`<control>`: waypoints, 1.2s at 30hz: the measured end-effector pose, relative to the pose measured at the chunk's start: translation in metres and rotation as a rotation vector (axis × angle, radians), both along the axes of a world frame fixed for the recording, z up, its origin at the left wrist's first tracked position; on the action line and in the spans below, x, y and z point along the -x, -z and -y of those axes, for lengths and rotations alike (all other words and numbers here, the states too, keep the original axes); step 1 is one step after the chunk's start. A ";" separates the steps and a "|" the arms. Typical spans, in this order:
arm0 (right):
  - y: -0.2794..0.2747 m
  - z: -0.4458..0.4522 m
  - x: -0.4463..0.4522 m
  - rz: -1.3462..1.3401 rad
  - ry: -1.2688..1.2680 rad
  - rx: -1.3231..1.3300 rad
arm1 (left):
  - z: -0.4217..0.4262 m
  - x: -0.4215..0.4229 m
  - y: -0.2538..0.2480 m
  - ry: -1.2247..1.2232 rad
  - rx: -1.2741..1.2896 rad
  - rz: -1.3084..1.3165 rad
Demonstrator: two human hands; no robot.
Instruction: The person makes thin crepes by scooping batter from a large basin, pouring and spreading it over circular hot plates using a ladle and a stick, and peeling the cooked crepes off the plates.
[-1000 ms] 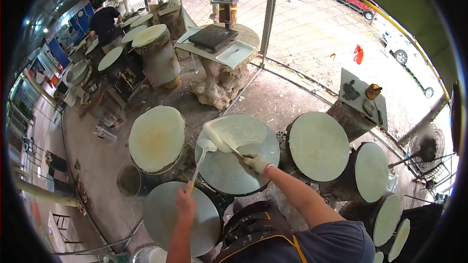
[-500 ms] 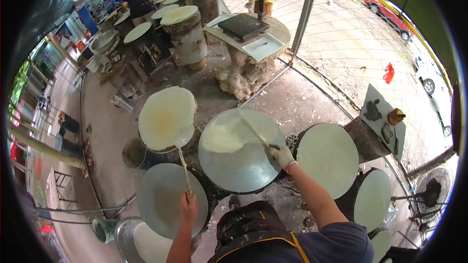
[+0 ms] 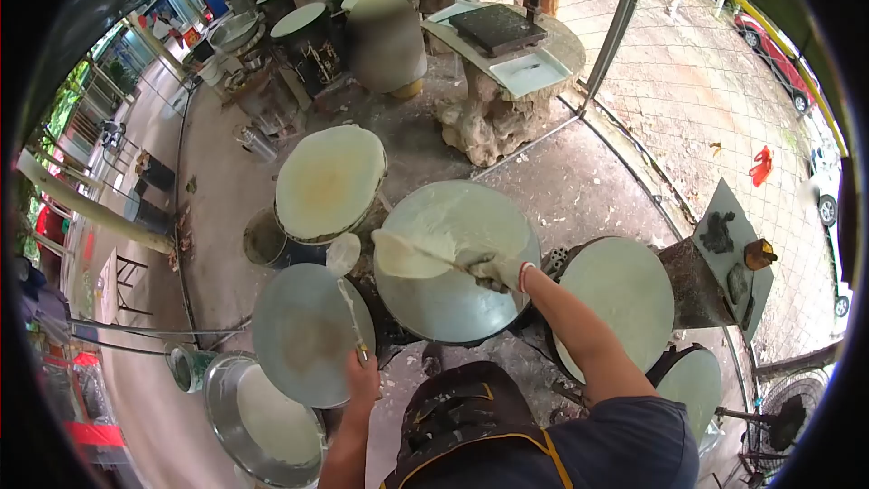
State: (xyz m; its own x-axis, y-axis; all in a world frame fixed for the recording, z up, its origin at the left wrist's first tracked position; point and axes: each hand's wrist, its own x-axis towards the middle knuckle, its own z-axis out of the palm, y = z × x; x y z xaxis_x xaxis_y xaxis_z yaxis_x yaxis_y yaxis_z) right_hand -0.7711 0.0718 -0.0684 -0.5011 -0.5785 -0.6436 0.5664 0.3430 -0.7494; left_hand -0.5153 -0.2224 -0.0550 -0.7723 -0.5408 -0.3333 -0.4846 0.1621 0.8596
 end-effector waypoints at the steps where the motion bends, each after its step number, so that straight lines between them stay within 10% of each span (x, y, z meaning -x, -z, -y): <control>1: 0.020 -0.018 -0.010 0.003 -0.075 0.068 | -0.005 -0.003 0.003 0.028 0.060 0.018; 4: 0.038 -0.093 -0.035 0.100 -0.132 0.067 | -0.026 -0.025 0.019 0.216 0.532 -0.217; 10: 0.021 -0.062 -0.006 -0.109 0.563 -0.066 | -0.068 -0.090 -0.001 0.343 0.535 0.195; 15: -0.013 -0.037 -0.022 0.101 -0.185 0.026 | -0.080 -0.107 -0.013 0.385 0.557 0.226; 17: 0.068 -0.058 -0.013 0.016 0.106 0.082 | -0.086 -0.107 -0.015 0.378 0.563 0.216; 21: 0.039 -0.052 -0.026 -0.266 0.440 -0.078 | -0.096 -0.109 -0.018 0.367 0.560 0.206; 25: -0.010 -0.056 -0.058 -0.073 -0.120 0.024 | -0.097 -0.112 -0.010 0.364 0.603 0.135; 30: 0.055 -0.064 -0.079 -0.099 0.750 0.070 | -0.081 -0.115 0.004 0.401 0.606 0.017; 34: -0.006 -0.057 -0.137 -0.034 0.197 -0.028 | -0.055 -0.111 -0.006 0.496 0.559 -0.079; 36: 0.004 -0.065 -0.169 -0.005 0.354 0.011 | -0.035 -0.109 -0.014 0.547 0.528 -0.104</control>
State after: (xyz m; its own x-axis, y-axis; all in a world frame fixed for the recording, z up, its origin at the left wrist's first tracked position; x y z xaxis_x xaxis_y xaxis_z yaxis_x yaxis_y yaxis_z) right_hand -0.6020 0.1373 -0.0719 -0.6752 -0.3753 -0.6350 0.6448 0.1178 -0.7553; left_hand -0.4062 -0.1874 -0.0409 -0.9890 -0.1400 -0.0479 -0.1382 0.7575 0.6380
